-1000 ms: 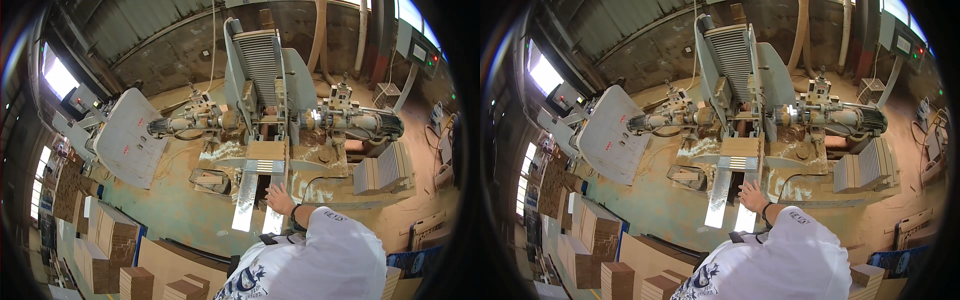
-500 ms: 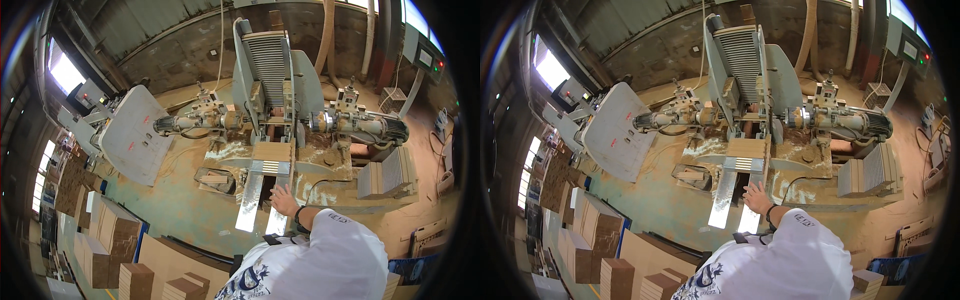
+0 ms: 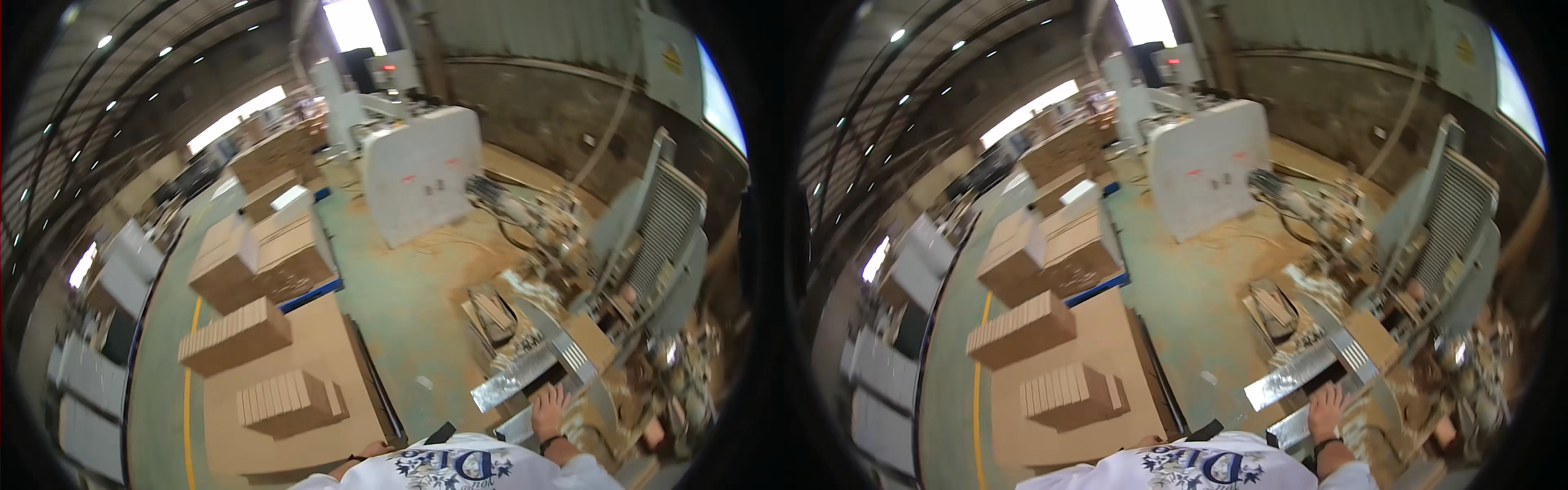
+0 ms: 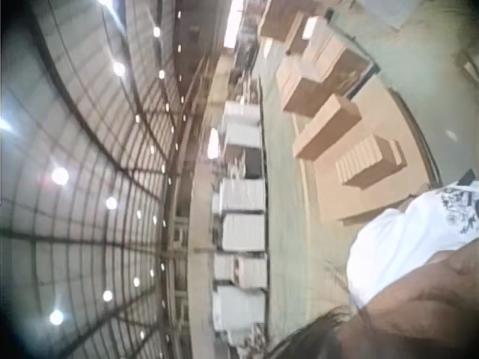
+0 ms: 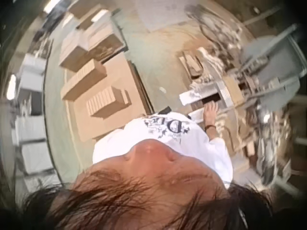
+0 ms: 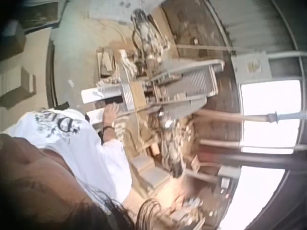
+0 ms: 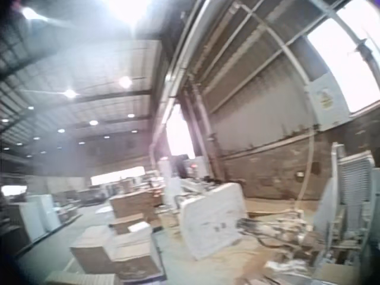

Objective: Operating a woodworking machine to process and stack wooden planks.

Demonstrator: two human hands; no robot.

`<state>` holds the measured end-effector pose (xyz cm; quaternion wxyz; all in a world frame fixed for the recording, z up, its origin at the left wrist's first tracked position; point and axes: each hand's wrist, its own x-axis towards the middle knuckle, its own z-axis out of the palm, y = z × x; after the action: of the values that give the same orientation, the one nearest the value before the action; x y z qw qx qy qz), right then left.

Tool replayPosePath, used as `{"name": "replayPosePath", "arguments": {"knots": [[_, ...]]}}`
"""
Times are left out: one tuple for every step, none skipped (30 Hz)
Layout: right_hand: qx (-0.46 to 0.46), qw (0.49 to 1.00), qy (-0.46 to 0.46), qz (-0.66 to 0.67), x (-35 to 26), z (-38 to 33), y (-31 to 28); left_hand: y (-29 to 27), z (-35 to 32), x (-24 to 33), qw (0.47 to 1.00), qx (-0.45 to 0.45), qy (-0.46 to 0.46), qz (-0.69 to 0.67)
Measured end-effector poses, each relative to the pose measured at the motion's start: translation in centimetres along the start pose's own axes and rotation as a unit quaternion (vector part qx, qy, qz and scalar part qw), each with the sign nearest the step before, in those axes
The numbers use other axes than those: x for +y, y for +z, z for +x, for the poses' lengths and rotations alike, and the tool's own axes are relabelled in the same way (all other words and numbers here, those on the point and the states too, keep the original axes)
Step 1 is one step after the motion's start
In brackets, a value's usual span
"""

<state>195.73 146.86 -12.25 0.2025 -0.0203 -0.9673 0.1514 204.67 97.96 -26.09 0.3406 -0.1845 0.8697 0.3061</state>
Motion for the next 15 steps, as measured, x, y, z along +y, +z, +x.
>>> {"name": "replayPosePath", "arguments": {"knots": [[-0.006, 1.000, 0.002, 0.006, 0.1, -0.1, 0.7, -1.2, -1.4, 1.7, 1.000, -0.004, 0.010, 0.001], [-0.013, 1.000, 0.005, 0.013, 0.0, 0.0, 1.2, -1.9, -2.0, 2.0, 1.000, 0.010, 0.002, -0.022], [-0.021, 1.000, 0.008, 0.006, -0.2, 0.1, 1.5, -2.3, -2.4, 2.1, 1.000, -0.009, 0.015, -0.010], [-0.020, 1.000, -0.004, 0.005, -0.2, 0.2, 1.7, -2.6, -2.4, 2.2, 0.999, -0.029, 0.031, 0.007], [-0.021, 1.000, -0.004, 0.004, -0.2, 0.3, 1.9, -2.4, -2.8, 2.3, 1.000, 0.001, 0.030, 0.006], [-0.022, 1.000, -0.002, 0.002, -0.1, 0.3, 2.1, -2.2, -3.2, 2.4, 0.999, 0.004, 0.033, -0.001], [-0.022, 1.000, 0.002, 0.007, -0.2, 0.3, 2.0, -2.2, -3.2, 2.3, 0.999, -0.007, 0.036, -0.009], [-0.019, 1.000, -0.002, 0.006, -0.1, 0.3, 2.0, -2.3, -3.1, 2.3, 0.999, -0.018, 0.039, -0.016], [-0.027, 1.000, 0.002, 0.004, -0.1, 0.3, 1.9, -2.5, -3.0, 2.3, 0.999, -0.015, 0.042, -0.019], [-0.036, 0.999, 0.007, 0.002, 0.0, 0.3, 1.8, -2.3, -2.8, 2.1, 0.999, -0.029, 0.034, -0.018], [-0.039, 0.999, 0.009, 0.000, 0.0, 0.3, 1.8, -2.1, -2.5, 1.9, 0.999, -0.043, 0.025, -0.017], [-0.037, 0.999, 0.006, 0.000, 0.0, 0.3, 1.8, -2.0, -2.3, 1.6, 0.999, -0.041, 0.027, -0.020], [-0.036, 0.999, 0.008, 0.001, 0.1, 0.2, 1.7, -1.8, -2.1, 1.3, 0.999, -0.031, 0.040, -0.007], [-0.036, 0.999, 0.009, 0.001, 0.2, 0.1, 1.8, -1.6, -1.8, 1.1, 0.998, -0.021, 0.051, 0.005], [-0.031, 0.999, 0.006, 0.002, 0.2, 0.2, 1.9, -1.6, -1.4, 0.9, 0.998, -0.020, 0.053, 0.004]]}}
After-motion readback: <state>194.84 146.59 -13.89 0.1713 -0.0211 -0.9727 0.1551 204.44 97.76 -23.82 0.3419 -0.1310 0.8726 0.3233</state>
